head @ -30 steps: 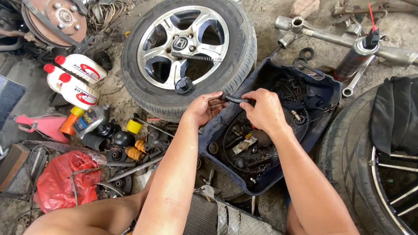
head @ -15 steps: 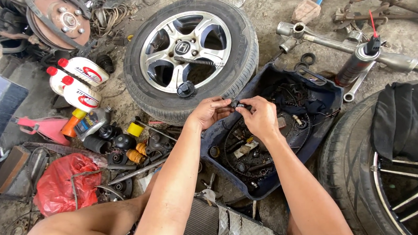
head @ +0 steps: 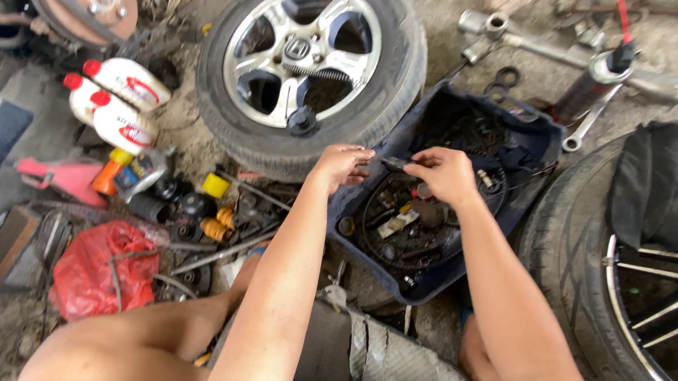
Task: The person cleans a metal car part with a cloth, then sprays a small circular part with a spray can. They then pick up a black rubber part from a container and wipe it with the cloth.
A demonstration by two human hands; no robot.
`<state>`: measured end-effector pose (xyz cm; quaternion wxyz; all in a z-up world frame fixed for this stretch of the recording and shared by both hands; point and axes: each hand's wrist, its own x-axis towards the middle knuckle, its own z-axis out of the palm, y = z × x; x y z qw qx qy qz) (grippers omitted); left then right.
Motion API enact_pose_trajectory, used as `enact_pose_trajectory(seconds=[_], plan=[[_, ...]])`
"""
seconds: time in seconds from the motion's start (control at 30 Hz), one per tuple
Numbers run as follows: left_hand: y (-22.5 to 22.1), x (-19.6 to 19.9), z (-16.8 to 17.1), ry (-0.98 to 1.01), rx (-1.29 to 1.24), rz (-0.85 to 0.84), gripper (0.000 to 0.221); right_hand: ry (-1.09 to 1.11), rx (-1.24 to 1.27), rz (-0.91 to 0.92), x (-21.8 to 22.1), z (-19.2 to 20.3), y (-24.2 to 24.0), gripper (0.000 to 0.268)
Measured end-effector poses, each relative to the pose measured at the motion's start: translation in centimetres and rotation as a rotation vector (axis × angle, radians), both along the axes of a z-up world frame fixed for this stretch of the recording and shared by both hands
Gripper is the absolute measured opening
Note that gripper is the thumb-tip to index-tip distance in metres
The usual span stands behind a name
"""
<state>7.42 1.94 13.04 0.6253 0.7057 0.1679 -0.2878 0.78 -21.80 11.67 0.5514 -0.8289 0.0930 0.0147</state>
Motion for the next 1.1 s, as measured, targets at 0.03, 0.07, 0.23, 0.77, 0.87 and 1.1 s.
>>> enact_pose_trajectory(seconds=[0.03, 0.07, 0.23, 0.77, 0.87, 1.1], plan=[[0.4, -0.3, -1.7, 0.009, 0.003, 0.011, 0.057, 0.009, 0.003, 0.011, -0.2, -2.2, -0.6, 0.031], [0.9, -0.1, -3.1, -0.006, 0.079, 0.027, 0.063, 0.117, -0.1, 0.087, 0.1, -4.0, -1.2, 0.035], [2.5, -1.8, -5.0, -0.055, 0.291, -0.037, 0.043, 0.348, -0.36, 0.383, -1.5, -7.9, -0.5, 0.04], [-1.9, -1.6, -1.5, 0.235, -0.485, 0.156, 0.065, 0.181, -0.108, 0.158, 2.1, -3.4, 0.9, 0.044], [-3.1, -3.0, -0.6, 0.282, -0.425, 0.089, 0.095, 0.196, -0.663, 0.638, -0.1, -1.1, -3.5, 0.044], [-5.1, -2.7, -4.1, 0.315, -0.267, -0.036, 0.117, 1.206, -0.53, 0.478, -3.7, 4.6, -7.1, 0.037]])
